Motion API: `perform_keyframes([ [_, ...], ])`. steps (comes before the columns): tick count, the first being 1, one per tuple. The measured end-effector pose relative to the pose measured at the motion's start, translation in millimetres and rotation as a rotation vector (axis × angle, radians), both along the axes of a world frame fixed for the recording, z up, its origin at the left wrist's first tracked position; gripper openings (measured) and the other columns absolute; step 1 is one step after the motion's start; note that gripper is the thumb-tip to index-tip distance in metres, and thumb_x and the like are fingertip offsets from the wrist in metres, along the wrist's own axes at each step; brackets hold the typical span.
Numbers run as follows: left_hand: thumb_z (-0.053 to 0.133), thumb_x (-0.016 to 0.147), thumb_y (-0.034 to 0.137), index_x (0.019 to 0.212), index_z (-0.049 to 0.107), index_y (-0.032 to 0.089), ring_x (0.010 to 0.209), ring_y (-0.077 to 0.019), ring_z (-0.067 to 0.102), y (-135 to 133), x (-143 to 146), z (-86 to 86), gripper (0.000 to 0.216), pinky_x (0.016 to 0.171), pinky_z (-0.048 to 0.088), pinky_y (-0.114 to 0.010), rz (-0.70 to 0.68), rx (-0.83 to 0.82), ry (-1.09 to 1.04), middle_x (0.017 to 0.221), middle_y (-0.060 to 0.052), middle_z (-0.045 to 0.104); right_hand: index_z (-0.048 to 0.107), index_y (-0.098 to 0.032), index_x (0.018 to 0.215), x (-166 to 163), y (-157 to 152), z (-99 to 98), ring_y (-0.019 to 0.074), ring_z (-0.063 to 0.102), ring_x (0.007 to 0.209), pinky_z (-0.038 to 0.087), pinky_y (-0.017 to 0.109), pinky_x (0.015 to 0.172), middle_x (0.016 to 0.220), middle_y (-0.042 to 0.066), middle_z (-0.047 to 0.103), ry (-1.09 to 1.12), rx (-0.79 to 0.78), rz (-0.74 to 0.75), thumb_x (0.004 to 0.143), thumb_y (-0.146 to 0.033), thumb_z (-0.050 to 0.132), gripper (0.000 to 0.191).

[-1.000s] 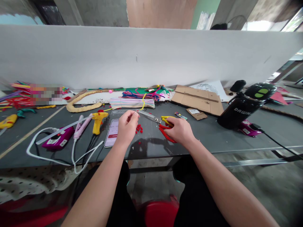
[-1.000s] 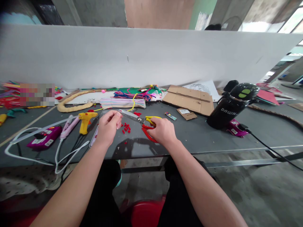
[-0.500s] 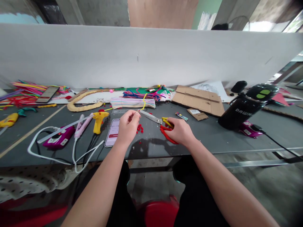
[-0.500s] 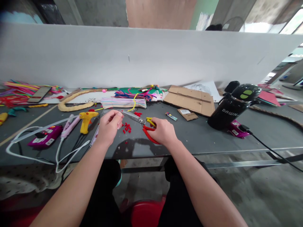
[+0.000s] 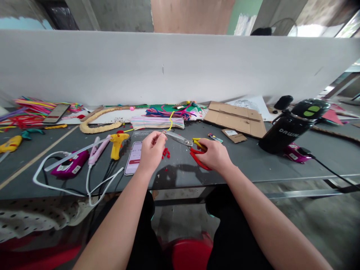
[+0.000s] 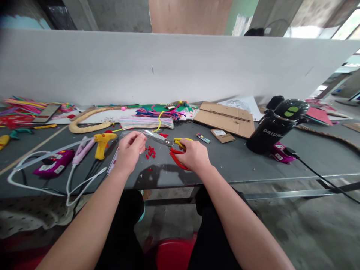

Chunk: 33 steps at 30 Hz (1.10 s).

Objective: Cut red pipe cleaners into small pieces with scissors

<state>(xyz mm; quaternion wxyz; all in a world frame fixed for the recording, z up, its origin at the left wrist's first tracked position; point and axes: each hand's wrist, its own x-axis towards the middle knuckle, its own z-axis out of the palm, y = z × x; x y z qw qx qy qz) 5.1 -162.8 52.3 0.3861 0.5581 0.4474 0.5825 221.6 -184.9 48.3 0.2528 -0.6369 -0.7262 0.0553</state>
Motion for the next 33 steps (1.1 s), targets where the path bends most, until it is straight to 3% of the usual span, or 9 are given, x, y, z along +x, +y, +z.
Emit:
perform_keyframes([
  [16,0.056,0.087,0.034,0.075,0.056,0.019,0.049,-0.0090,0.038,-0.3,-2.6,-0.8,0.020,0.047,0.029,-0.023,-0.004,0.025,0.091,0.056,0.004,0.041,0.048,-0.022,0.058,4.9,0.4,4.4,0.0131,0.041,0.056,0.023,0.027,0.054,0.058,-0.001,0.052,-0.032,0.019,-0.021,0.072,-0.054,0.061,0.037],
  [21,0.056,0.087,0.034,0.074,0.056,0.019,0.049,-0.0088,0.037,-0.8,-1.7,0.5,0.020,0.047,0.028,-0.023,-0.011,0.018,0.075,0.056,0.004,0.041,0.045,-0.020,0.057,7.3,1.9,1.3,0.0107,0.032,0.054,0.022,0.026,0.052,0.056,-0.003,0.045,0.082,-0.041,0.065,0.074,-0.052,0.059,0.038],
  [27,0.059,0.086,0.035,0.075,0.057,0.018,0.049,-0.0080,0.038,-3.1,-0.4,2.3,0.020,0.046,0.028,-0.023,-0.064,0.010,0.007,0.057,0.004,0.041,0.048,-0.020,0.066,10.7,8.3,-7.8,0.0100,0.037,0.058,0.028,0.024,0.054,0.061,-0.005,0.046,0.285,-0.253,0.235,0.071,-0.053,0.064,0.037],
  [33,0.057,0.089,0.033,0.076,0.056,0.017,0.047,-0.0075,0.038,-4.1,1.2,4.9,0.020,0.045,0.027,-0.022,-0.122,-0.009,-0.074,0.054,0.004,0.042,0.048,-0.020,0.069,8.5,7.1,-3.7,0.0108,0.037,0.061,0.029,0.024,0.055,0.064,-0.005,0.046,0.340,-0.198,0.210,0.074,-0.053,0.063,0.036],
])
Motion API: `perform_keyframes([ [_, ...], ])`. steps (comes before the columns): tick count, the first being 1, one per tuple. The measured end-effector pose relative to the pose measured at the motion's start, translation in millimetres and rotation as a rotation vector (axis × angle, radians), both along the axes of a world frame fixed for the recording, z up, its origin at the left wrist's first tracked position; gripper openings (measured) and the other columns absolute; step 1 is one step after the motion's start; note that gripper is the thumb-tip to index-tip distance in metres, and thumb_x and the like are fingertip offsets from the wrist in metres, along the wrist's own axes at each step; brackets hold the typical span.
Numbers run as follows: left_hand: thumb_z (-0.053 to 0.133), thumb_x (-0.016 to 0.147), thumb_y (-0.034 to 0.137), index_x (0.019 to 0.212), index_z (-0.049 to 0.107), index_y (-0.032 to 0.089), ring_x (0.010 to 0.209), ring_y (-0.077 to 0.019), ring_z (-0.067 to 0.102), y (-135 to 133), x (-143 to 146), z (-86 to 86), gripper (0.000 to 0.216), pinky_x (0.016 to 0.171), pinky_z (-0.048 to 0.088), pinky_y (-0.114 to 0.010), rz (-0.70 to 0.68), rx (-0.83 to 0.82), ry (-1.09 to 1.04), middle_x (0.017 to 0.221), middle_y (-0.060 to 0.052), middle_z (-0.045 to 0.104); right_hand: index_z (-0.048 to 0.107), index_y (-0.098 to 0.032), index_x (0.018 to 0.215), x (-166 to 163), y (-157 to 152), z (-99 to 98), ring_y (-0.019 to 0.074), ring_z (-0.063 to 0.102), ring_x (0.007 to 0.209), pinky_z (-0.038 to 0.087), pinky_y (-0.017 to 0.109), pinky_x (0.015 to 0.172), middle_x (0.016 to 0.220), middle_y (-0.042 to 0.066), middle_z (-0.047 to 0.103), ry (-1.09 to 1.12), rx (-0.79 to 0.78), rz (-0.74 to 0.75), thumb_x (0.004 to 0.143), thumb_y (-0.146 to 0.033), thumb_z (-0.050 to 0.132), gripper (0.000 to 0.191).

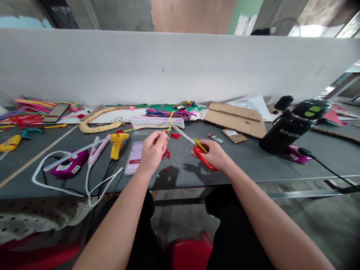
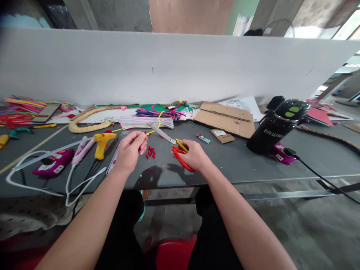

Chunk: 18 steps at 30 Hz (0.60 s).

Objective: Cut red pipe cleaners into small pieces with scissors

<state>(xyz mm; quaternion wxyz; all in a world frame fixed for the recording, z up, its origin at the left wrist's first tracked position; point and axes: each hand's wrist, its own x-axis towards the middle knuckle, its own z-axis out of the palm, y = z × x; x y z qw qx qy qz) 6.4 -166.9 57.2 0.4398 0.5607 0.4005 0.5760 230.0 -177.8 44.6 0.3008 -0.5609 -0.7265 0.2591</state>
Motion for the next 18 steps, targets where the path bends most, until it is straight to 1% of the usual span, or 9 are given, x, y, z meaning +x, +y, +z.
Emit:
perform_keyframes([
  [5,0.057,0.089,0.035,0.075,0.055,0.018,0.046,-0.0071,0.039,1.1,1.5,1.3,0.022,0.044,0.027,-0.022,0.011,-0.018,-0.018,0.055,0.003,0.042,0.046,-0.021,0.068,-1.9,-3.3,1.7,0.0109,0.037,0.061,0.028,0.025,0.056,0.063,-0.004,0.046,-0.043,0.039,-0.007,0.075,-0.053,0.061,0.036],
  [9,0.058,0.088,0.037,0.074,0.054,0.018,0.045,-0.0067,0.037,1.7,2.1,1.1,0.023,0.043,0.027,-0.022,-0.010,-0.038,-0.047,0.054,0.004,0.041,0.042,-0.021,0.066,-3.4,-4.6,0.3,0.0108,0.036,0.060,0.027,0.024,0.055,0.062,-0.005,0.044,-0.072,0.065,-0.021,0.075,-0.051,0.061,0.036],
  [14,0.058,0.086,0.033,0.072,0.052,0.018,0.043,-0.0059,0.035,1.0,3.5,2.9,0.022,0.043,0.026,-0.022,-0.075,-0.106,-0.168,0.053,0.005,0.039,0.043,-0.021,0.066,-6.8,-5.8,-0.7,0.0110,0.035,0.061,0.027,0.024,0.056,0.062,-0.004,0.044,-0.071,0.089,-0.026,0.075,-0.048,0.060,0.033],
  [18,0.056,0.085,0.032,0.070,0.050,0.018,0.042,-0.0053,0.032,0.3,4.7,5.8,0.022,0.043,0.025,-0.021,-0.094,-0.181,-0.253,0.051,0.006,0.036,0.047,-0.021,0.068,-9.6,-7.1,-1.6,0.0112,0.036,0.061,0.028,0.024,0.056,0.063,-0.004,0.046,-0.082,0.104,-0.040,0.075,-0.048,0.060,0.031],
])
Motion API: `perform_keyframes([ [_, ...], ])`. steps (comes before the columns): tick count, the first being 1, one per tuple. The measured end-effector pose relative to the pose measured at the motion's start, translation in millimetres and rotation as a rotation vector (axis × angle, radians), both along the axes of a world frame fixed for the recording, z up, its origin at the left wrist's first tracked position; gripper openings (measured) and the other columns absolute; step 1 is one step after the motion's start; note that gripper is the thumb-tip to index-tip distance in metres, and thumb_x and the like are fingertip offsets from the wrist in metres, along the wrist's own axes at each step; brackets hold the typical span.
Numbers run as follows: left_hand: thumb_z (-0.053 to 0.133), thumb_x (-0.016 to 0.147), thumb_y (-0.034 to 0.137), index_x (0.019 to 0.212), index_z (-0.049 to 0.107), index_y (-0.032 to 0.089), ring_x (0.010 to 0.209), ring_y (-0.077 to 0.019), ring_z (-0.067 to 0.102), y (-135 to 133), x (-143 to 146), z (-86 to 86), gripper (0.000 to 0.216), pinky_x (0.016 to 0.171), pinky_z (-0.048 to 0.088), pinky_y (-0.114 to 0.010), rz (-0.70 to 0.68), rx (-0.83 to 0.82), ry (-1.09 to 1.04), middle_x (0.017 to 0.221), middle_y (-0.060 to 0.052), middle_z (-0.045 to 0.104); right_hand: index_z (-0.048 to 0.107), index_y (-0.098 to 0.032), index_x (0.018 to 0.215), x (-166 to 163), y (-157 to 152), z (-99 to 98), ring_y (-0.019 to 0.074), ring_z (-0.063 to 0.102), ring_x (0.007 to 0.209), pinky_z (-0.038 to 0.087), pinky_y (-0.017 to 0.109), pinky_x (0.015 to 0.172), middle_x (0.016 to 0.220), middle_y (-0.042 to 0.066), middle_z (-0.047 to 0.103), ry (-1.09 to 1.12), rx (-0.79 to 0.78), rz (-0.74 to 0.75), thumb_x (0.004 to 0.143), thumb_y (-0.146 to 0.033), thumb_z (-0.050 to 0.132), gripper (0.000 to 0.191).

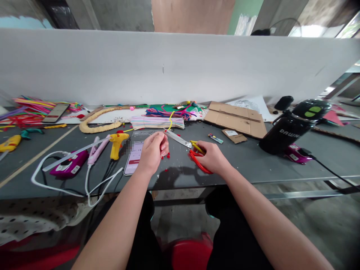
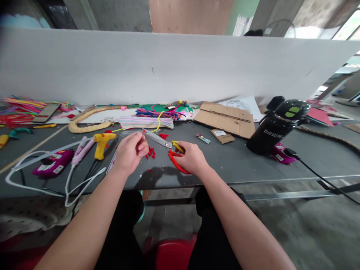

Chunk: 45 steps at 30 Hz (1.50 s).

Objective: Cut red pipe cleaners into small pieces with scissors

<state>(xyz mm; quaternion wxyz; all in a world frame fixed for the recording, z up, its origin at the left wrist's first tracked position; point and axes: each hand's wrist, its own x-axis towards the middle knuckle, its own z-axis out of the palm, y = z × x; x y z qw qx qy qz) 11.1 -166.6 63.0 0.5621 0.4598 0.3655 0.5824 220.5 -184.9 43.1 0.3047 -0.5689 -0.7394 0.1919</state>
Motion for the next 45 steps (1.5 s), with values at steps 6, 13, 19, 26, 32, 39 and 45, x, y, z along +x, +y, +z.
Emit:
perform_keyframes([
  [6,0.055,0.084,0.032,0.072,0.048,0.018,0.041,-0.0048,0.030,-0.6,0.7,2.4,0.020,0.042,0.024,-0.020,-0.043,-0.049,-0.058,0.050,0.008,0.032,0.052,-0.022,0.074,-4.0,-1.8,-1.6,0.0117,0.037,0.059,0.028,0.024,0.055,0.064,-0.004,0.053,-0.016,0.034,-0.052,0.074,-0.049,0.062,0.029],
  [13,0.054,0.085,0.027,0.070,0.049,0.017,0.040,-0.0042,0.031,-1.1,0.6,2.5,0.018,0.042,0.024,-0.020,-0.063,-0.067,-0.125,0.049,0.007,0.035,0.055,-0.024,0.078,-7.1,-2.4,-2.2,0.0127,0.042,0.057,0.026,0.025,0.053,0.065,-0.003,0.057,-0.108,0.070,-0.138,0.073,-0.049,0.062,0.026],
  [19,0.054,0.086,0.024,0.069,0.049,0.016,0.041,-0.0043,0.032,-1.2,0.8,2.4,0.019,0.042,0.024,-0.020,-0.044,-0.052,-0.111,0.049,0.007,0.036,0.059,-0.024,0.082,-7.7,-2.2,-0.9,0.0137,0.047,0.058,0.025,0.026,0.053,0.070,-0.002,0.062,-0.158,0.117,-0.167,0.074,-0.048,0.062,0.025],
  [26,0.056,0.086,0.025,0.070,0.051,0.015,0.041,-0.0047,0.033,-1.9,-1.2,3.5,0.019,0.043,0.024,-0.020,-0.069,-0.065,-0.149,0.050,0.007,0.036,0.061,-0.025,0.082,-6.5,-0.7,0.9,0.0150,0.051,0.061,0.026,0.026,0.054,0.069,-0.001,0.063,-0.188,0.159,-0.199,0.073,-0.049,0.063,0.025],
  [32,0.061,0.084,0.027,0.073,0.054,0.014,0.043,-0.0051,0.036,-1.9,-6.0,0.9,0.019,0.044,0.026,-0.020,-0.146,-0.062,-0.226,0.051,0.005,0.039,0.061,-0.025,0.081,-6.7,-1.1,2.2,0.0142,0.050,0.060,0.027,0.026,0.054,0.070,-0.002,0.064,-0.164,0.146,-0.193,0.073,-0.052,0.063,0.028],
  [39,0.060,0.088,0.027,0.074,0.054,0.014,0.043,-0.0050,0.035,-1.4,-4.1,-0.6,0.020,0.045,0.025,-0.020,-0.130,-0.031,-0.199,0.053,0.005,0.038,0.061,-0.025,0.081,-4.9,-1.4,1.7,0.0137,0.050,0.059,0.027,0.026,0.054,0.069,-0.002,0.063,-0.156,0.132,-0.192,0.072,-0.048,0.062,0.024],
  [45,0.054,0.093,0.036,0.071,0.049,0.017,0.043,-0.0050,0.033,-0.7,0.2,-5.6,0.029,0.044,0.023,-0.020,0.025,0.109,0.026,0.053,0.006,0.038,0.061,-0.025,0.081,-5.6,-1.6,1.7,0.0146,0.052,0.060,0.027,0.026,0.054,0.070,-0.001,0.065,-0.161,0.128,-0.194,0.073,-0.047,0.062,0.023],
])
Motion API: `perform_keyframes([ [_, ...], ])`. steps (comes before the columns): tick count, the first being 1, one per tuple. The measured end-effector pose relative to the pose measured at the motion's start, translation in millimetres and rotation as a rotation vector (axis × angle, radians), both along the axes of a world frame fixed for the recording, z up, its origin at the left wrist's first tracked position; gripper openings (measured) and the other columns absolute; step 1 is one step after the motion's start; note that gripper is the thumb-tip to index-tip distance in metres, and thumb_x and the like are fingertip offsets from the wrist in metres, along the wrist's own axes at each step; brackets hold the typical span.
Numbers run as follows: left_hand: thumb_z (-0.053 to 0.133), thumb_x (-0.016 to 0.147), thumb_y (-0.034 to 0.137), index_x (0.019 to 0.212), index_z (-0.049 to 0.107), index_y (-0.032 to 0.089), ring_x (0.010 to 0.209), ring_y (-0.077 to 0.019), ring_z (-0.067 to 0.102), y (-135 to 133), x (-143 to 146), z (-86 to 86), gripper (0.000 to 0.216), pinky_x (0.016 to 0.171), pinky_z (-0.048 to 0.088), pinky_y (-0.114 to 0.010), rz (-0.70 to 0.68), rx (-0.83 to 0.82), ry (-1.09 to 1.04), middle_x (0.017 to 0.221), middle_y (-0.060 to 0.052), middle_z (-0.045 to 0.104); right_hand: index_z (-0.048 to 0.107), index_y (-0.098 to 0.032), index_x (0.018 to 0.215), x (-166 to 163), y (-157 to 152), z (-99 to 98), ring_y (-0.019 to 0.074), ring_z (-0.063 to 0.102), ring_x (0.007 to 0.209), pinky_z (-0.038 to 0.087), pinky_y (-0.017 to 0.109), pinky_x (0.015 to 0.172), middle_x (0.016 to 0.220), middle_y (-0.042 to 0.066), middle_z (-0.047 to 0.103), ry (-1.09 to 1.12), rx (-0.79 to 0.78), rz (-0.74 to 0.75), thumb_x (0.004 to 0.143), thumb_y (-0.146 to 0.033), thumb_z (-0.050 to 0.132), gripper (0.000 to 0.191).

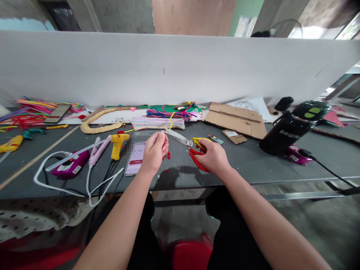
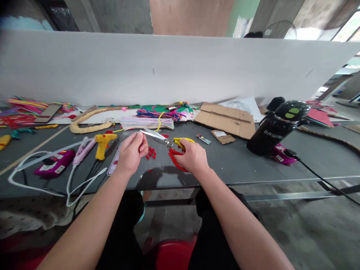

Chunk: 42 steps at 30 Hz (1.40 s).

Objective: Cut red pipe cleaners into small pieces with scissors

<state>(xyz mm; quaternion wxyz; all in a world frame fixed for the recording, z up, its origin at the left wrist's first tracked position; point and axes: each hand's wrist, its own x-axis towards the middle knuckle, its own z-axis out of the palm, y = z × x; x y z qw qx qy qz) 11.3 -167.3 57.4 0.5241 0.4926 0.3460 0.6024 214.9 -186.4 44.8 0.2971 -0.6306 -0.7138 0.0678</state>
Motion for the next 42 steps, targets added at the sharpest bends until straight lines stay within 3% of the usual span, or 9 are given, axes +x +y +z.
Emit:
perform_keyframes([
  [5,0.050,0.094,0.037,0.070,0.046,0.018,0.043,-0.0053,0.033,0.0,2.5,-2.2,0.032,0.043,0.024,-0.020,0.086,0.068,0.108,0.052,0.006,0.037,0.061,-0.025,0.081,0.1,-0.1,0.2,0.0150,0.053,0.060,0.027,0.027,0.054,0.070,-0.001,0.066,-0.021,0.013,-0.010,0.073,-0.048,0.063,0.024],
  [17,0.056,0.090,0.036,0.066,0.040,0.019,0.039,-0.0046,0.028,-1.2,0.8,7.5,0.033,0.041,0.023,-0.020,-0.010,-0.057,-0.049,0.049,0.008,0.030,0.063,-0.026,0.082,0.4,0.0,1.2,0.0173,0.059,0.066,0.027,0.027,0.055,0.072,-0.001,0.068,-0.107,0.085,-0.021,0.075,-0.050,0.062,0.025],
  [30,0.058,0.088,0.038,0.065,0.038,0.019,0.042,-0.0049,0.026,-0.8,-4.9,7.9,0.036,0.042,0.023,-0.020,-0.075,-0.067,-0.011,0.052,0.007,0.030,0.058,-0.024,0.067,0.9,-1.0,6.6,0.0165,0.054,0.060,0.023,0.028,0.052,0.062,0.000,0.062,-0.154,0.031,-0.051,0.076,-0.051,0.058,0.029],
  [38,0.057,0.089,0.037,0.066,0.038,0.019,0.042,-0.0047,0.027,-1.5,-3.7,8.7,0.035,0.042,0.023,-0.019,-0.096,-0.074,-0.015,0.051,0.008,0.029,0.063,-0.025,0.085,4.3,-3.8,7.9,0.0156,0.055,0.063,0.028,0.026,0.054,0.073,-0.001,0.066,-0.062,-0.040,0.014,0.073,-0.053,0.062,0.030],
  [42,0.057,0.088,0.037,0.066,0.039,0.019,0.042,-0.0048,0.027,-2.1,-4.3,9.0,0.035,0.042,0.024,-0.019,-0.104,-0.076,-0.012,0.051,0.008,0.029,0.061,-0.025,0.081,5.4,-3.1,6.5,0.0159,0.055,0.063,0.028,0.026,0.054,0.072,-0.001,0.066,-0.065,-0.034,0.007,0.073,-0.052,0.062,0.028],
])
